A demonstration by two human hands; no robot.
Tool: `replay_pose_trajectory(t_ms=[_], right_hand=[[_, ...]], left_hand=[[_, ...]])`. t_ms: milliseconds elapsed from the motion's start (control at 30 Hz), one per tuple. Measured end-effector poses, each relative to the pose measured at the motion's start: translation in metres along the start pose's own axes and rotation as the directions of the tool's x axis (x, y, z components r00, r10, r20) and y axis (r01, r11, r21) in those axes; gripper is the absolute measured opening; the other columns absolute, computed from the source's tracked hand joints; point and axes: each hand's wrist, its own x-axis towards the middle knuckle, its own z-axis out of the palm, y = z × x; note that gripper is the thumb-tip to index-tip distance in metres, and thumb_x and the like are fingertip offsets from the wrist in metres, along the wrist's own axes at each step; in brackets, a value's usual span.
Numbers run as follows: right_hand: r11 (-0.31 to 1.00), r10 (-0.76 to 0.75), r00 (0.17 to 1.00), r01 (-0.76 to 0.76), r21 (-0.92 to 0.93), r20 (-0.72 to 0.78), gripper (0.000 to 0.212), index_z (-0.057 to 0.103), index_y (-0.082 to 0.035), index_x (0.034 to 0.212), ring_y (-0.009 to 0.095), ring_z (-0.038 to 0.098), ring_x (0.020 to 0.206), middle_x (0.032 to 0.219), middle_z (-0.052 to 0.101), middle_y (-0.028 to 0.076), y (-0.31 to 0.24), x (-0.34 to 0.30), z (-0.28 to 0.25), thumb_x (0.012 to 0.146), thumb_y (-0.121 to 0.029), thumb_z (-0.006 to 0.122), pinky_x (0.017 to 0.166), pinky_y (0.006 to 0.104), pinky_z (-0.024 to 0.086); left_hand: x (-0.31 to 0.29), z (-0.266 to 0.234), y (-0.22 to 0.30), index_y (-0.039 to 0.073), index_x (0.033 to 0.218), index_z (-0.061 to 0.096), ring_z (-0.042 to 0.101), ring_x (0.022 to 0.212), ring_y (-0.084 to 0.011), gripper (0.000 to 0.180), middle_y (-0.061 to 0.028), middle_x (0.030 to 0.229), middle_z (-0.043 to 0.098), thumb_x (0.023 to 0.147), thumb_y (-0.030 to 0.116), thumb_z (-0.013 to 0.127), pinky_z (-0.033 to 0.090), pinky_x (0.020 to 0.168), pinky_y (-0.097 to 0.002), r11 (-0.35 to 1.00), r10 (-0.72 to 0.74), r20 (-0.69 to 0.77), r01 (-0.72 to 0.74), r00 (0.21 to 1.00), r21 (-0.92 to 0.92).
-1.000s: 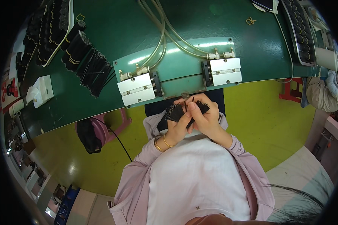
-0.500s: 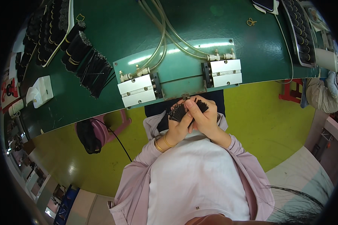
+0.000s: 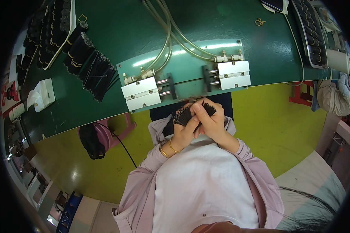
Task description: Assembling or sorting small electronic components at a factory workstation.
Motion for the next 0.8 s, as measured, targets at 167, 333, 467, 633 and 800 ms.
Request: replay_pose_trajectory(t_ms=[167, 333, 467, 633, 800], right_hand=[[1.0, -0.02, 0.999, 0.021, -0.018, 0.037, 0.022, 0.057, 0.005, 0.081, 0.01, 0.054, 0.038, 0.061, 0.058, 0.007, -0.004, 0.001, -0.002, 0.088, -0.015, 0.05, 0.03, 0.0192, 0.038], [0.998, 0.023, 0.999, -0.02, -0.065, 0.046, 0.02, 0.058, 0.005, 0.083, 0.011, 0.056, 0.039, 0.061, 0.059, 0.007, -0.005, -0.001, -0.003, 0.087, -0.014, 0.051, 0.031, 0.0187, 0.038], [0.998, 0.01, 0.999, -0.007, -0.059, 0.044, 0.02, 0.059, 0.005, 0.086, 0.011, 0.056, 0.039, 0.062, 0.059, 0.007, -0.006, -0.004, -0.003, 0.087, -0.014, 0.051, 0.031, 0.0185, 0.038], [0.995, -0.035, 0.998, 0.04, -0.096, 0.05, 0.02, 0.058, 0.005, 0.085, 0.01, 0.056, 0.04, 0.063, 0.06, 0.008, -0.005, -0.003, -0.005, 0.087, -0.013, 0.051, 0.031, 0.0186, 0.039], [0.989, -0.143, 0.988, 0.142, -0.036, -0.052, 0.02, 0.056, 0.005, 0.08, 0.01, 0.055, 0.04, 0.064, 0.06, 0.008, 0.003, 0.0, 0.002, 0.087, -0.013, 0.05, 0.031, 0.0189, 0.04]], left_hand=[[-0.001, -0.004, 0.004, 0.0, 0.09, 0.05, 0.043, 0.044, -0.002, 0.016, 0.0002, 0.063, 0.051, 0.087, 0.015, 0.047, 0.031, 0.037, -0.0158, 0.993, -0.106, 0.06, 0.109, 0.993, -0.054], [0.0, -0.006, 0.003, 0.001, 0.088, 0.05, 0.044, 0.044, -0.0024, 0.014, 0.0002, 0.059, 0.051, 0.087, 0.015, 0.048, 0.031, 0.037, -0.0156, 0.996, -0.085, 0.131, 0.089, 0.988, -0.023], [-0.001, -0.005, 0.005, 0.001, 0.088, 0.05, 0.044, 0.043, -0.0026, 0.014, 0.0003, 0.059, 0.051, 0.086, 0.014, 0.048, 0.031, 0.037, -0.0155, 0.996, -0.086, 0.138, 0.088, 0.987, -0.013], [-0.001, -0.009, 0.0, 0.0, 0.092, 0.049, 0.044, 0.044, -0.0031, 0.015, 0.0002, 0.062, 0.051, 0.086, 0.014, 0.048, 0.032, 0.038, -0.0154, 0.993, -0.112, 0.166, 0.114, 0.98, -0.002], [-0.006, 0.004, 0.006, 0.0, 0.097, 0.048, 0.045, 0.046, -0.0032, 0.017, -0.0004, 0.068, 0.052, 0.086, 0.013, 0.047, 0.033, 0.039, -0.0156, 0.988, -0.106, 0.039, 0.11, 0.994, -0.108]])
